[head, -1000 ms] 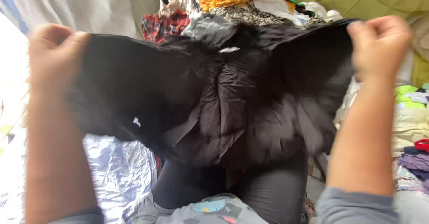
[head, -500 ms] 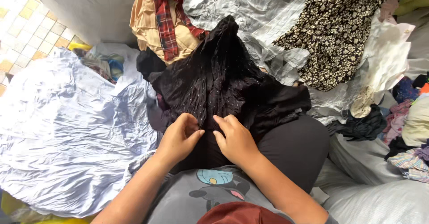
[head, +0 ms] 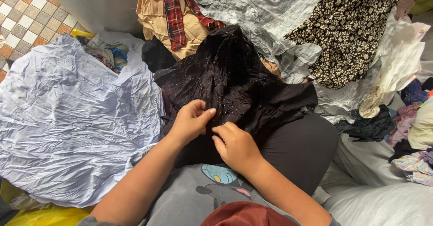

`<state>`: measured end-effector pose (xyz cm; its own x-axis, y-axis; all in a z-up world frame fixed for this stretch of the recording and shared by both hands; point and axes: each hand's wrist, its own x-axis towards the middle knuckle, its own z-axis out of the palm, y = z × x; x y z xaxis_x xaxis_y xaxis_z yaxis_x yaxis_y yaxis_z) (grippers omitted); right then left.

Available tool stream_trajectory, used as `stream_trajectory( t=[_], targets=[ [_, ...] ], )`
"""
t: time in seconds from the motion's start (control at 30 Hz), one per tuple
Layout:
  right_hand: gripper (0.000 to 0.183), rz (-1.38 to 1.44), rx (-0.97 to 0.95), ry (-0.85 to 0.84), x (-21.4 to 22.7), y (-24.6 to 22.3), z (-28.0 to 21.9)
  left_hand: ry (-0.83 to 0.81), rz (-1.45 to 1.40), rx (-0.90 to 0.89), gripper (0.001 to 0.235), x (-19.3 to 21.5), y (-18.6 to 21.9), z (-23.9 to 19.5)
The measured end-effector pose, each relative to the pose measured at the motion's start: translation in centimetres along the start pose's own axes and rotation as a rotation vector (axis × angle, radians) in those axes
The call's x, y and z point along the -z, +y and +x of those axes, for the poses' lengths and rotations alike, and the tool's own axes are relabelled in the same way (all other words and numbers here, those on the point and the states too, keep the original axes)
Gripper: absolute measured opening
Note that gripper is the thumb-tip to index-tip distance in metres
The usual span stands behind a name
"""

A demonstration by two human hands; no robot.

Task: The person sits on the floor surrounded by piles of clothes and sorts through them. They pick up a pink shirt, button it, and set it aside. They then pick up a light blue shirt, button it, and set it aside. Finally, they pick up a dark patterned shirt, button it, and set it aside.

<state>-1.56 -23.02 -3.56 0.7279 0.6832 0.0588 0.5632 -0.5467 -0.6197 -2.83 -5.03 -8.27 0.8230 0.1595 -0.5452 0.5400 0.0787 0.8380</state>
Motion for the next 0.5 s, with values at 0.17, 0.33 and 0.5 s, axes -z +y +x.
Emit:
stream_trajectory(
  t=[0.17,0.33,0.5],
  targets=[
    [0.017,-0.296,-0.008,0.099,0.7,1.6,-2.1,0.259,-0.475,-0.036,0.014,0.0,-1.8,1.0],
    [0.009,-0.089,0.017,-0.152,1.0,0.5,-3.0,0.235,-0.14,-0.148,0.019,2.3,-0.5,-0.1],
    [0.011,-0.044,-0.024,-0.004,1.9,0.8,1.0,0.342,0.274,-0.406,0.024,1.9,0.6,-2.4]
  ],
)
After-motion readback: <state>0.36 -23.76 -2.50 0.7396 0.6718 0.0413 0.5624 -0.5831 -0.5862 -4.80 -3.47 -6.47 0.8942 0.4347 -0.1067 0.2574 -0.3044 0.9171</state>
